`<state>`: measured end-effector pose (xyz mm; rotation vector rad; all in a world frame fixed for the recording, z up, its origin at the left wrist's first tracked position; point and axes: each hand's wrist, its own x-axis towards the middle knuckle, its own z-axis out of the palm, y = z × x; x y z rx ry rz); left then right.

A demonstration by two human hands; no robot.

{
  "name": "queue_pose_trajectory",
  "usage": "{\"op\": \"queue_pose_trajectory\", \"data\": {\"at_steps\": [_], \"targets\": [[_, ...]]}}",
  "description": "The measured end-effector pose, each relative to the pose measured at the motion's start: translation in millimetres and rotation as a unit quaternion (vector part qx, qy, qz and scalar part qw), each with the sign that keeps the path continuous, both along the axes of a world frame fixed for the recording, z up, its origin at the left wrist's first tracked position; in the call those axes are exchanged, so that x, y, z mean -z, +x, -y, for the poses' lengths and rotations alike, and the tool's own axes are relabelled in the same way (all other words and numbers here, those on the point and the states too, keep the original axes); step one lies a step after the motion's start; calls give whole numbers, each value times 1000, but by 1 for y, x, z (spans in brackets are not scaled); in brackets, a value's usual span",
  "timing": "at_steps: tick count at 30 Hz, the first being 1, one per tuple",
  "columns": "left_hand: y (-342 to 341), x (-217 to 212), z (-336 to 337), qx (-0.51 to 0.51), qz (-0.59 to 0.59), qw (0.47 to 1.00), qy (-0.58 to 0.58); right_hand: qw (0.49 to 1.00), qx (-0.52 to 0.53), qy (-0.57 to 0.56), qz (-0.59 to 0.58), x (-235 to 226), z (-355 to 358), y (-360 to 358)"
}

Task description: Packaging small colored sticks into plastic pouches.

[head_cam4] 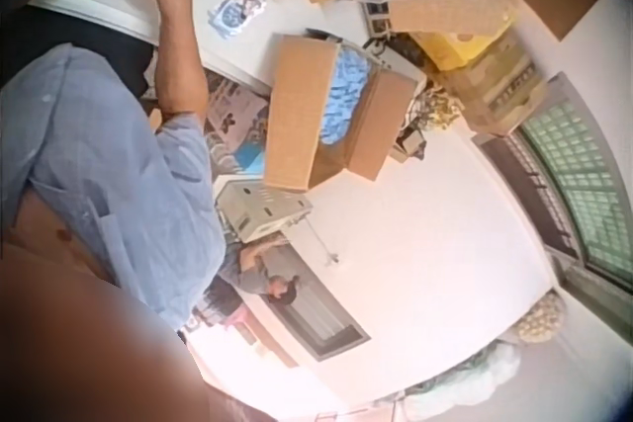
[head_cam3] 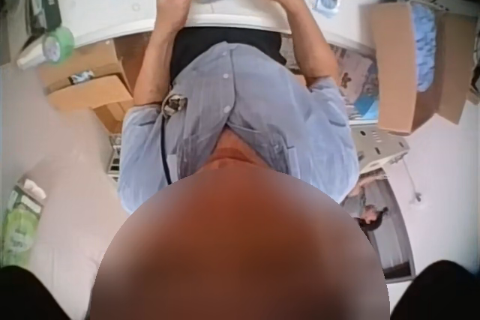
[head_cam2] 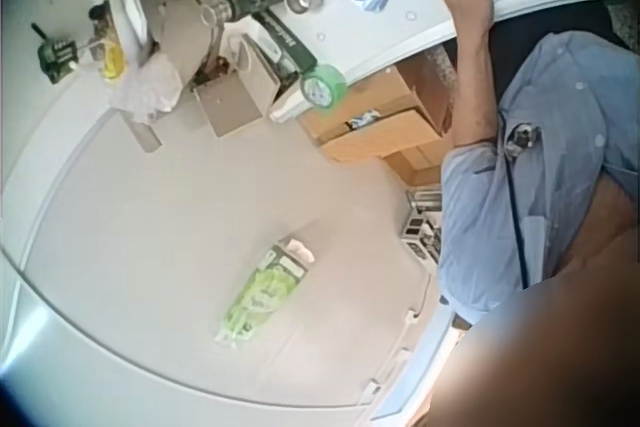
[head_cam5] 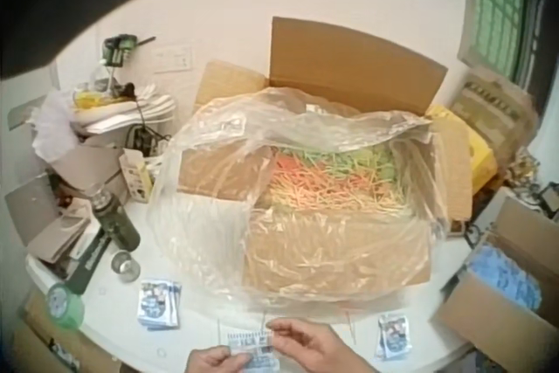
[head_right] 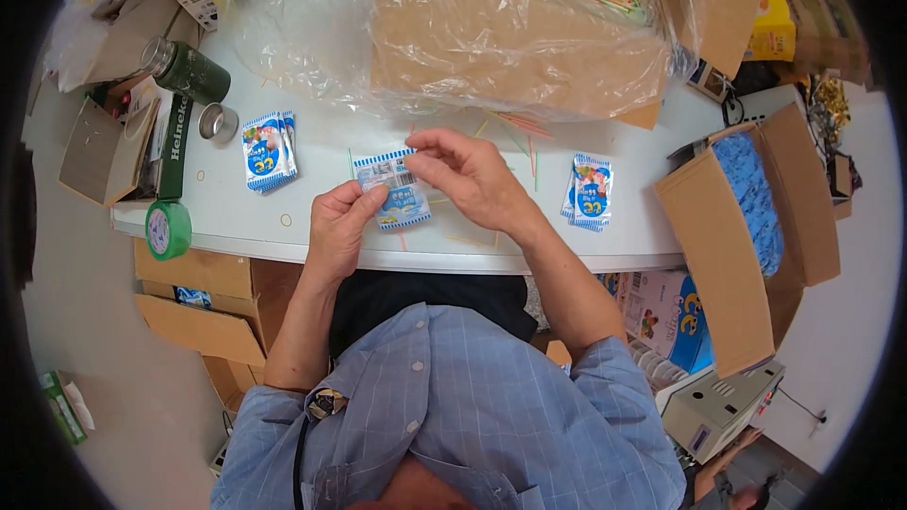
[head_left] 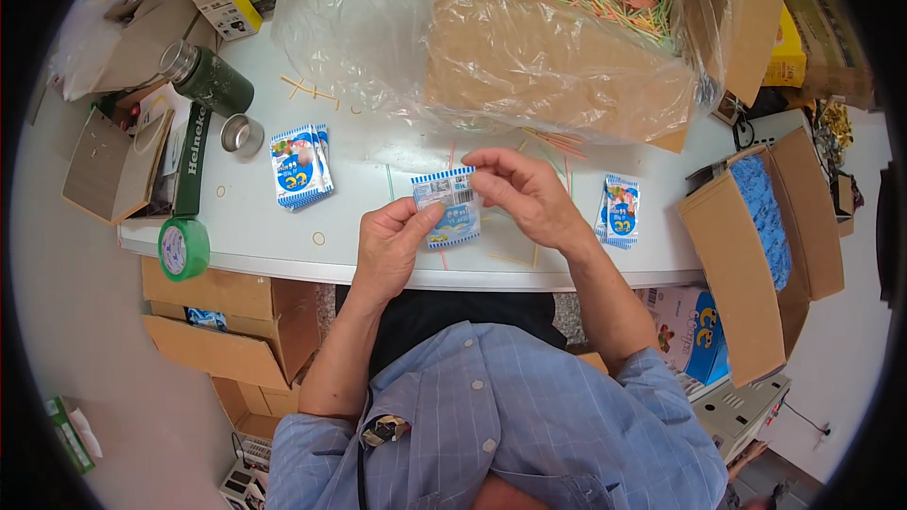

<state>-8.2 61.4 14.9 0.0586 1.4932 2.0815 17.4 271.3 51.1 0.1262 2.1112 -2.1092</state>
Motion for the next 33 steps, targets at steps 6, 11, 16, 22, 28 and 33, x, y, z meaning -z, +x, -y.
{"op": "queue_pose_trajectory", "data": {"at_steps": [6,11,16,22,28,33], "targets": [[2,5,5,11,-45,998,-43,1000,-6,-13,7,1,4,0],[4,2,1,-7,-11,1000,-13,997,-26,-27,64,9,5,-5],[7,4,2,-5,-45,998,-45,996,-8,-79,38,9,8,1],[10,-5,1,13,-133,980,-147,999,-40,12,-18,14,4,10],[10,-2,-8,-51,-48,997,-20,999,-31,-2,-28,8,4,8],[0,1,-2,-42,-91,990,-98,954,41,214,-208,-47,-23,-4]]}}
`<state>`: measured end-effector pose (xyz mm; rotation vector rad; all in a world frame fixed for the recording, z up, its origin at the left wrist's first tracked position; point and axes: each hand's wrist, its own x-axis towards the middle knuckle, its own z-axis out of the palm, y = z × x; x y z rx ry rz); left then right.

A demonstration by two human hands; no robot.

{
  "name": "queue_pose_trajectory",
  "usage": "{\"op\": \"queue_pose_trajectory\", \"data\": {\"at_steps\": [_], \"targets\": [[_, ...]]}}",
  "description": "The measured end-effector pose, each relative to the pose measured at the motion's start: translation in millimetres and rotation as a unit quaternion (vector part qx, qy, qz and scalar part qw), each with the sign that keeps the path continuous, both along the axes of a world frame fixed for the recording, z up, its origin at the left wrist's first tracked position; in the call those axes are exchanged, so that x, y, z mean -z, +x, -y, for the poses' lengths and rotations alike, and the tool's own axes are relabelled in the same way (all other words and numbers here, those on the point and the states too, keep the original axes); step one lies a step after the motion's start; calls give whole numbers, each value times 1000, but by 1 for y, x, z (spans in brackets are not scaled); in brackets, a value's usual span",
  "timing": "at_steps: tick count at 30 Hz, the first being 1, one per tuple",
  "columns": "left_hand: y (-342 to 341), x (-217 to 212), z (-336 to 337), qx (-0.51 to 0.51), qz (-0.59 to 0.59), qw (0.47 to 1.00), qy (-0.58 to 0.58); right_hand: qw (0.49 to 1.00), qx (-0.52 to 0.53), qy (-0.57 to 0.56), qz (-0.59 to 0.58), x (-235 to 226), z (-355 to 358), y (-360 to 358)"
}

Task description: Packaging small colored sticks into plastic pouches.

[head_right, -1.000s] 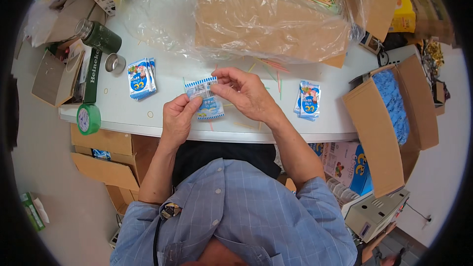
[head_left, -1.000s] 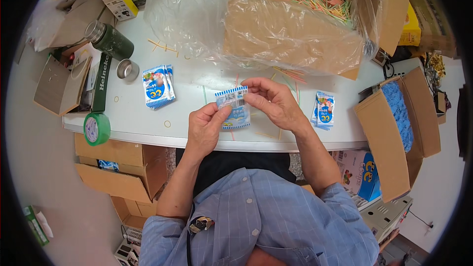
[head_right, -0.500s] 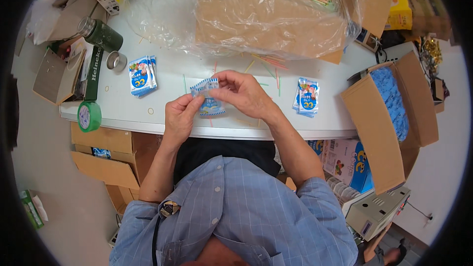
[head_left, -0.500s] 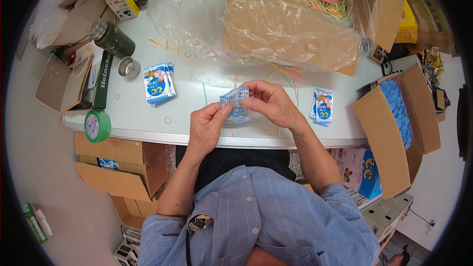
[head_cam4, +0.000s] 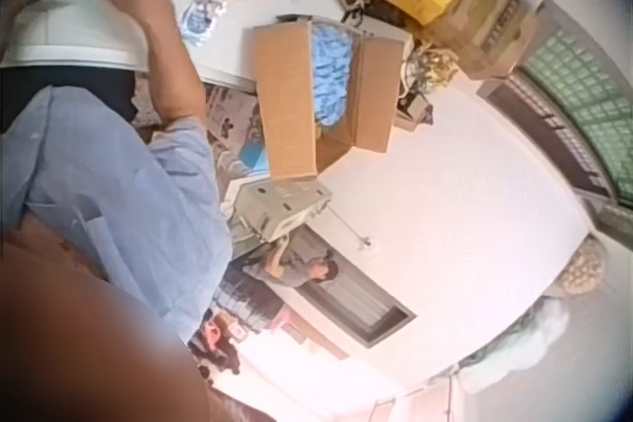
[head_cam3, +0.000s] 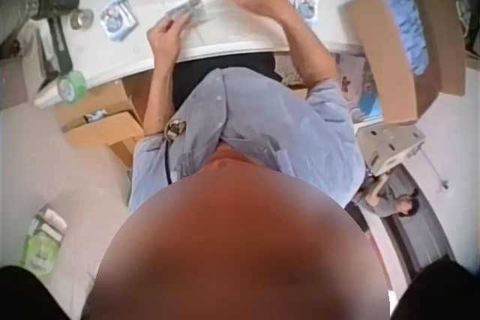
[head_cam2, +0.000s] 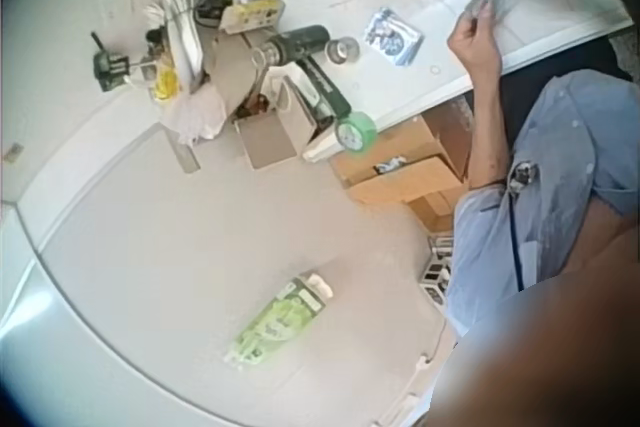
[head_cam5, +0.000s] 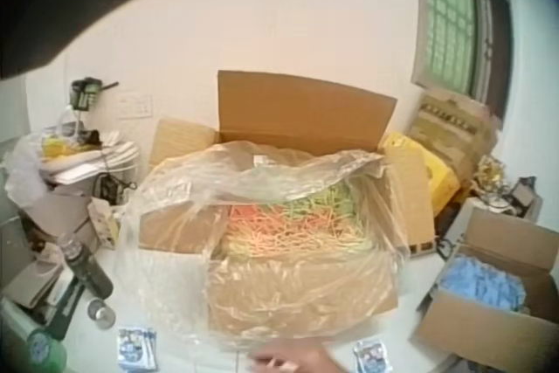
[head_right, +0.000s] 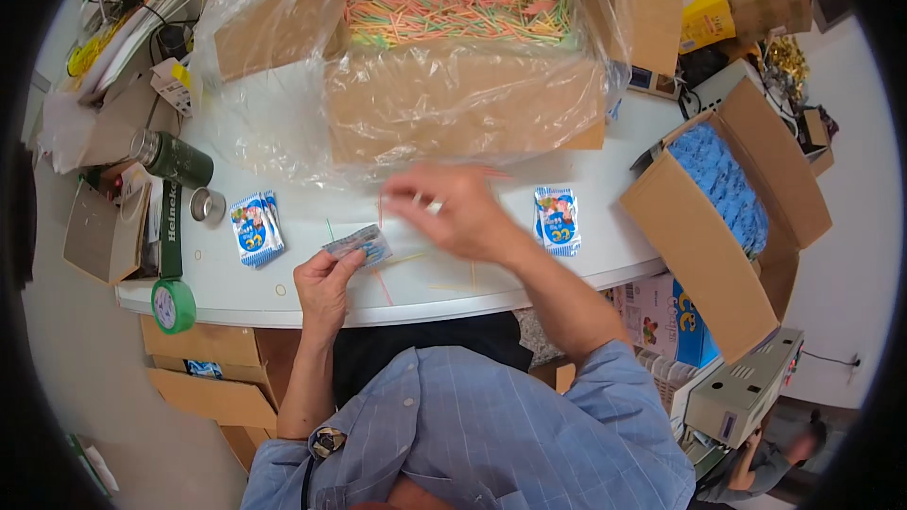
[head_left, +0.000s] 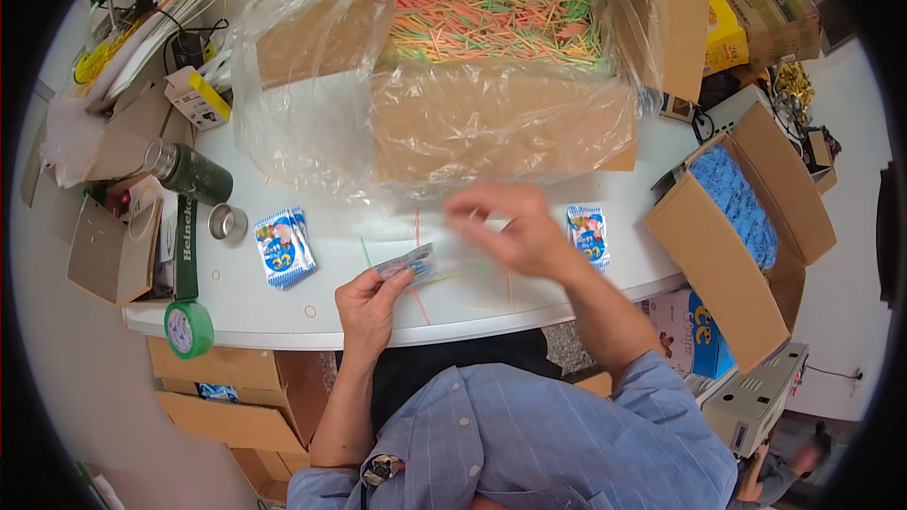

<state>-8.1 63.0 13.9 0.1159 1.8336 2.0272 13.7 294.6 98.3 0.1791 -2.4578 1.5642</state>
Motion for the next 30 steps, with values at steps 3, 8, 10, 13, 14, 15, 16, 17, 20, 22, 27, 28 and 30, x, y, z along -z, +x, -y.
{"op": "queue_pose_trajectory", "data": {"at_steps": [3,8,10,13,14,15,16,17,20,22,27,28,30], "targets": [[-6,5,12,-25,-27,999,-25,980,110,130,-104,-46,-47,-47],[-12,-2,5,-14,-22,999,-39,916,85,378,-99,-48,-127,-168],[-13,-3,2,-12,-36,998,-51,900,49,430,-52,-34,-137,-196],[-11,-4,4,-8,18,998,-53,870,19,493,-21,-20,-142,-221],[-10,-1,7,-12,29,998,-46,855,10,519,-12,-16,-137,-227],[-11,1,9,-14,39,998,-38,839,2,544,-3,-13,-133,-232],[-13,2,9,-14,43,998,-39,839,1,544,0,-11,-131,-237],[-14,3,11,-19,46,998,-40,830,-2,557,31,-14,-124,-240],[-20,12,15,-20,39,998,-52,807,4,587,66,-8,-113,-247],[-25,13,15,-17,27,998,-61,793,11,605,67,-4,-113,-250],[-31,2,6,-15,37,999,-28,823,13,562,-79,7,-147,-243],[-31,3,7,-16,39,999,-28,824,11,562,-78,8,-151,-243],[-30,5,11,-23,49,998,-17,842,27,536,-46,-4,-148,-239]]}}
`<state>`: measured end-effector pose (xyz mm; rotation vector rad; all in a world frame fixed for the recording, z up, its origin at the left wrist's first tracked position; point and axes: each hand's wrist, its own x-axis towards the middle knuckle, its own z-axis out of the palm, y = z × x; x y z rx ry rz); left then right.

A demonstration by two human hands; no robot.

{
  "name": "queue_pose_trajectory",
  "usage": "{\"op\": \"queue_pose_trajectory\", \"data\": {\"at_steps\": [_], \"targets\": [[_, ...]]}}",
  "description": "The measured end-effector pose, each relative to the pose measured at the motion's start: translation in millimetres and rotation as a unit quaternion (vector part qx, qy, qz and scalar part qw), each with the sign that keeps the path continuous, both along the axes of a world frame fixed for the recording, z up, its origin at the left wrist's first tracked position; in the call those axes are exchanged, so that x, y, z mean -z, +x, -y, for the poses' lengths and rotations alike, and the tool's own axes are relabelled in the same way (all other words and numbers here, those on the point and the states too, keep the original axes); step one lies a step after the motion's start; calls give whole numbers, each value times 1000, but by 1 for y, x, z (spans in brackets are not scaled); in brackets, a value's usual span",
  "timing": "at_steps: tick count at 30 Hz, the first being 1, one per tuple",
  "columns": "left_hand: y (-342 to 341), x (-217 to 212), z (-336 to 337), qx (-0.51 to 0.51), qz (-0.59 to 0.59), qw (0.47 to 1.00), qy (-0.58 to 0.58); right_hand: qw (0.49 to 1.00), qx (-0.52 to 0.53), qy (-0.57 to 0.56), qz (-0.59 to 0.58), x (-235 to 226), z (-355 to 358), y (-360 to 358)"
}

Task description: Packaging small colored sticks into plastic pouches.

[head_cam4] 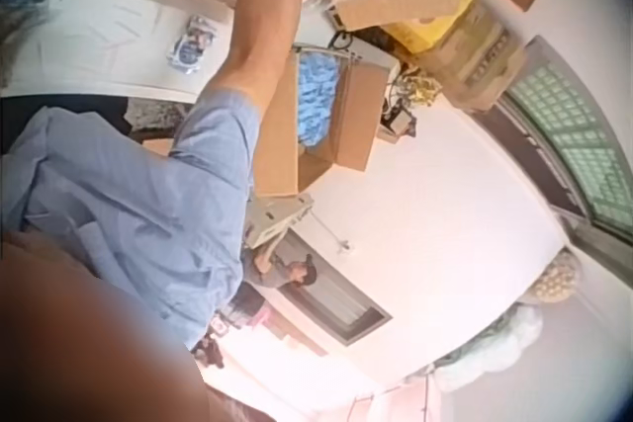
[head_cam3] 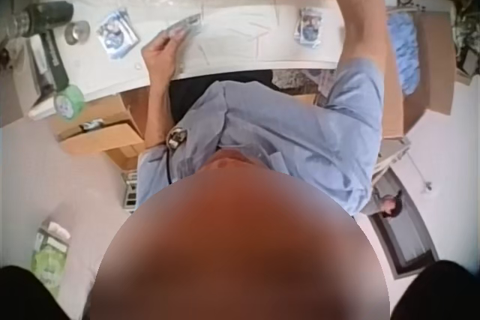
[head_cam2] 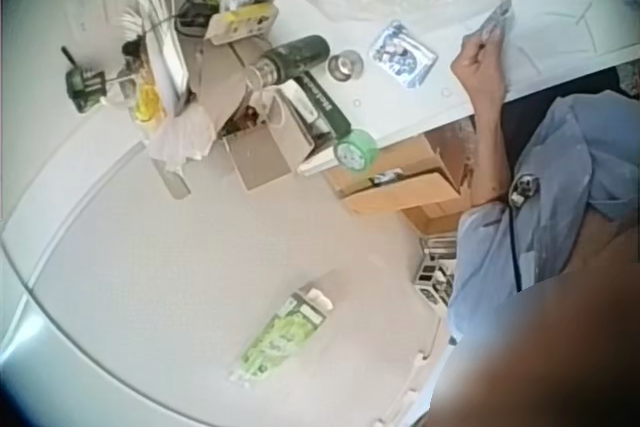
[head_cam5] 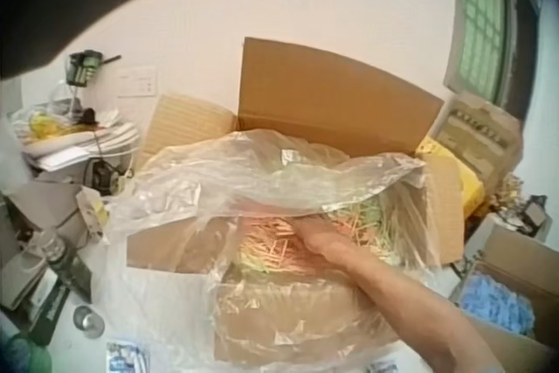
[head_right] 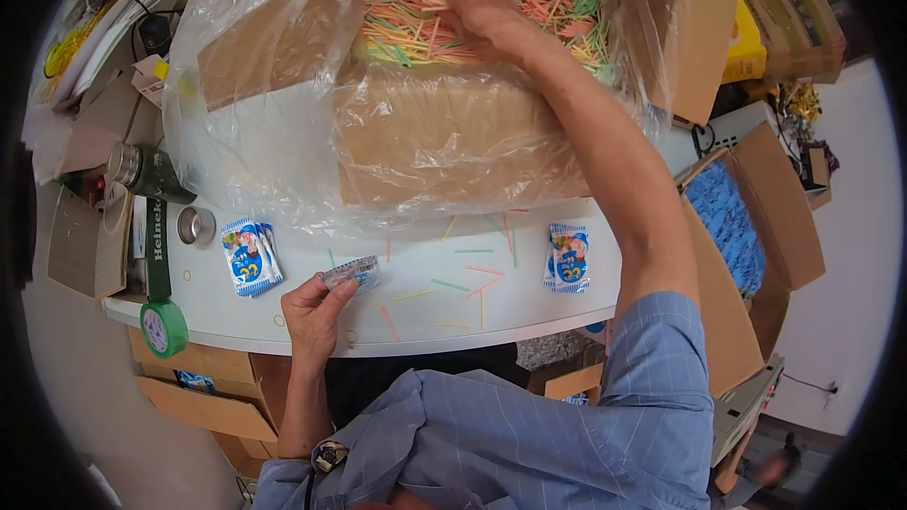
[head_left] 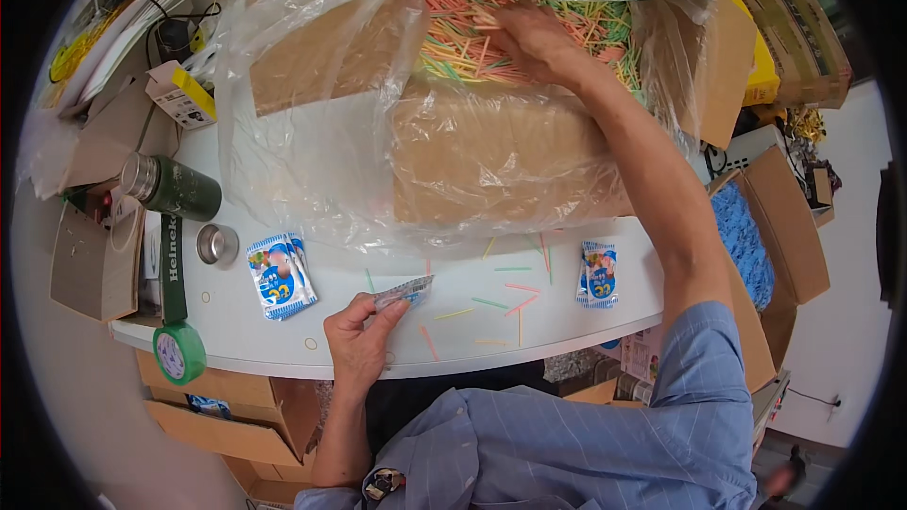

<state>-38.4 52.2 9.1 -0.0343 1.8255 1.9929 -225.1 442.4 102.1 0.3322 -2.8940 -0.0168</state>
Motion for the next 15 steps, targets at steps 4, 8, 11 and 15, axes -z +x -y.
{"op": "queue_pose_trajectory", "data": {"at_steps": [4,8,11,15], "targets": [[0,-7,3,3,-8,1000,-5,998,-38,0,-56,-15,-7,3],[-3,-29,0,-22,-56,998,23,987,7,-163,0,-30,-8,13],[-7,-48,-4,-37,-85,995,42,947,35,-312,66,-44,-20,25],[-9,-54,-6,-85,-116,985,97,755,66,-628,179,-61,-4,52]]}}
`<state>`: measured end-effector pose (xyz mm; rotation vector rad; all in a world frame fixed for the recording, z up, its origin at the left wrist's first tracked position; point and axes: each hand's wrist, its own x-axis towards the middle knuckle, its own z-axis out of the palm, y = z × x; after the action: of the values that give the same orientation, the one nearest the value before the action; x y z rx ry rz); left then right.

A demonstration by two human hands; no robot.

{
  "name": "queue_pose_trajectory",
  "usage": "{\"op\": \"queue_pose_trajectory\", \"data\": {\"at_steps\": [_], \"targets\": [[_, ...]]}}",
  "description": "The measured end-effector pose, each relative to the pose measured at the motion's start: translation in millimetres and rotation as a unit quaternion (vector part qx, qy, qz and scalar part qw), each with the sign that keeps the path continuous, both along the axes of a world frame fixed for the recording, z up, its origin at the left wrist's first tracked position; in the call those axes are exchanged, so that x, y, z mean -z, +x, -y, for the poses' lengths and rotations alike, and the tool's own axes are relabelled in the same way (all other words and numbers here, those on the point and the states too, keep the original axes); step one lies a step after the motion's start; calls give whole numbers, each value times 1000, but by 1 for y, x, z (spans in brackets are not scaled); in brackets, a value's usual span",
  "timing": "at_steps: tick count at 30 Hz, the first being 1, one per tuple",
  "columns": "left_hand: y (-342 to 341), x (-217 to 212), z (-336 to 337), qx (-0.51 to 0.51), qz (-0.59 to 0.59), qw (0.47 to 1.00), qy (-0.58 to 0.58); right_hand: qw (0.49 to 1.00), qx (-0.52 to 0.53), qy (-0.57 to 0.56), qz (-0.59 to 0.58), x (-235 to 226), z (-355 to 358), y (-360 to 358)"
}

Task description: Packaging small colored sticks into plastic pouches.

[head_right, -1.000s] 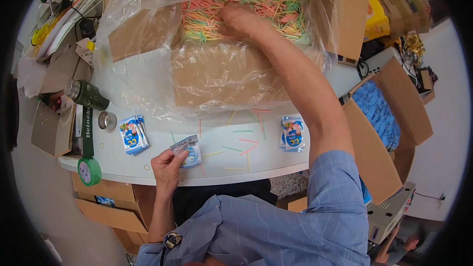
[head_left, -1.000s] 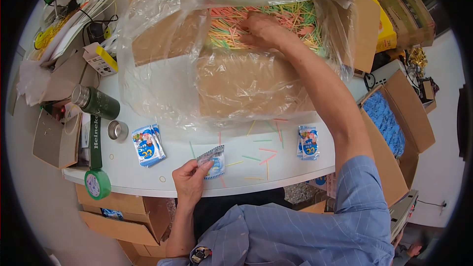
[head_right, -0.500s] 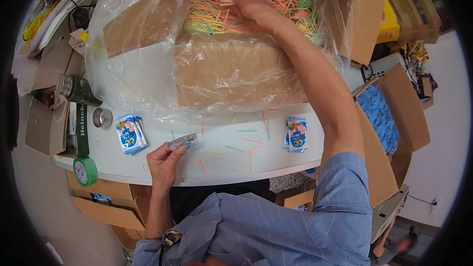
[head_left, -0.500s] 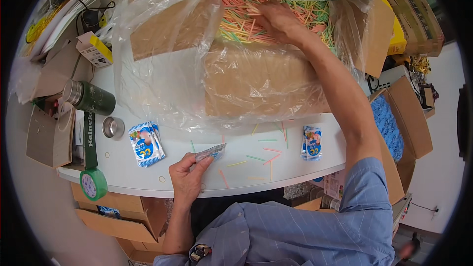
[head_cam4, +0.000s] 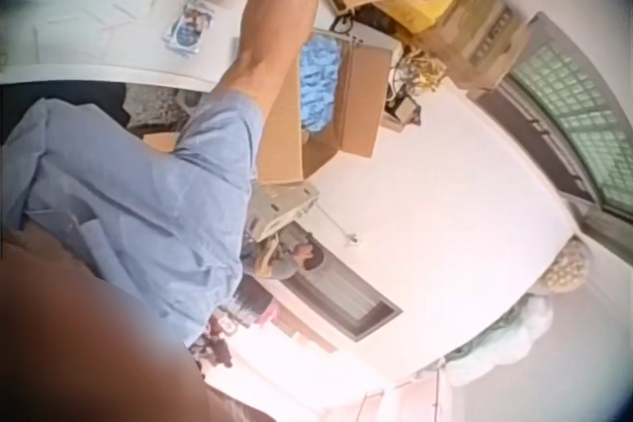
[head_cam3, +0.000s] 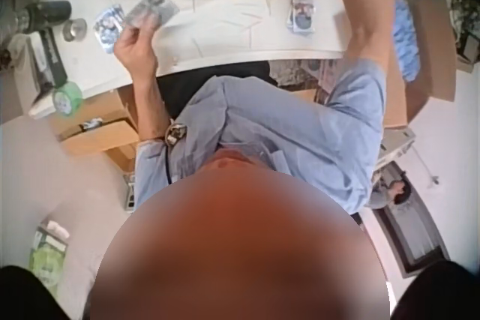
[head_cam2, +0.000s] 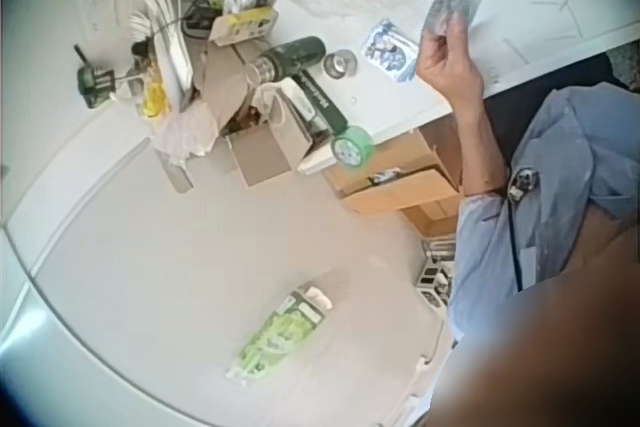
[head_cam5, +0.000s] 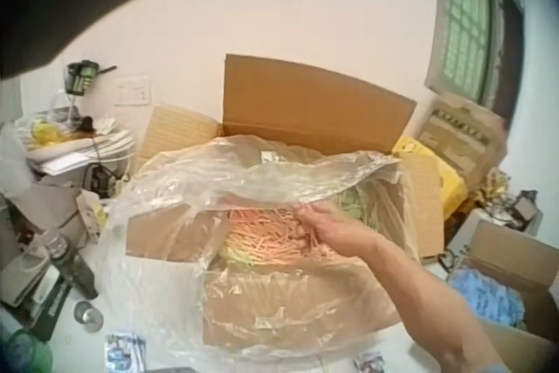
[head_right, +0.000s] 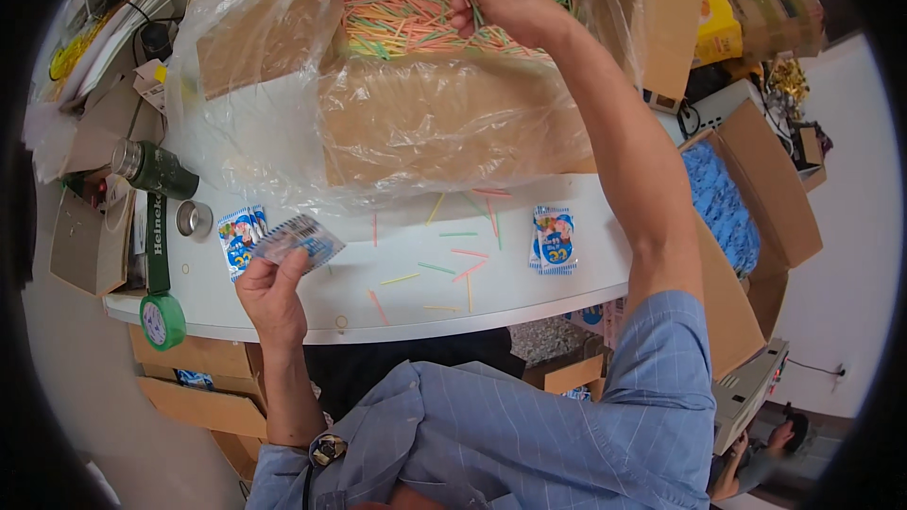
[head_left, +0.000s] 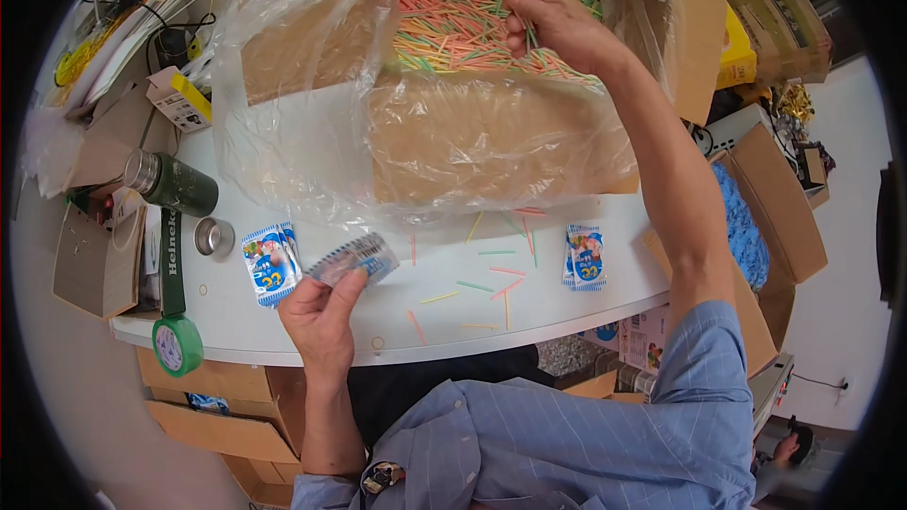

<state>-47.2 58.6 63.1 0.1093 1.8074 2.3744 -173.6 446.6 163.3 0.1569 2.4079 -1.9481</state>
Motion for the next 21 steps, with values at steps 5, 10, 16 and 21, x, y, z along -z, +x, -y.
{"op": "queue_pose_trajectory", "data": {"at_steps": [5,10,16,21], "targets": [[0,-16,-5,-11,11,995,101,970,-29,-222,90,-14,47,54],[-5,-27,-29,14,18,978,205,918,-128,-298,227,21,121,134],[4,-7,-37,211,105,971,50,808,-217,-426,344,111,175,182],[27,21,-32,207,165,964,31,764,-218,-483,368,150,188,194]]}}
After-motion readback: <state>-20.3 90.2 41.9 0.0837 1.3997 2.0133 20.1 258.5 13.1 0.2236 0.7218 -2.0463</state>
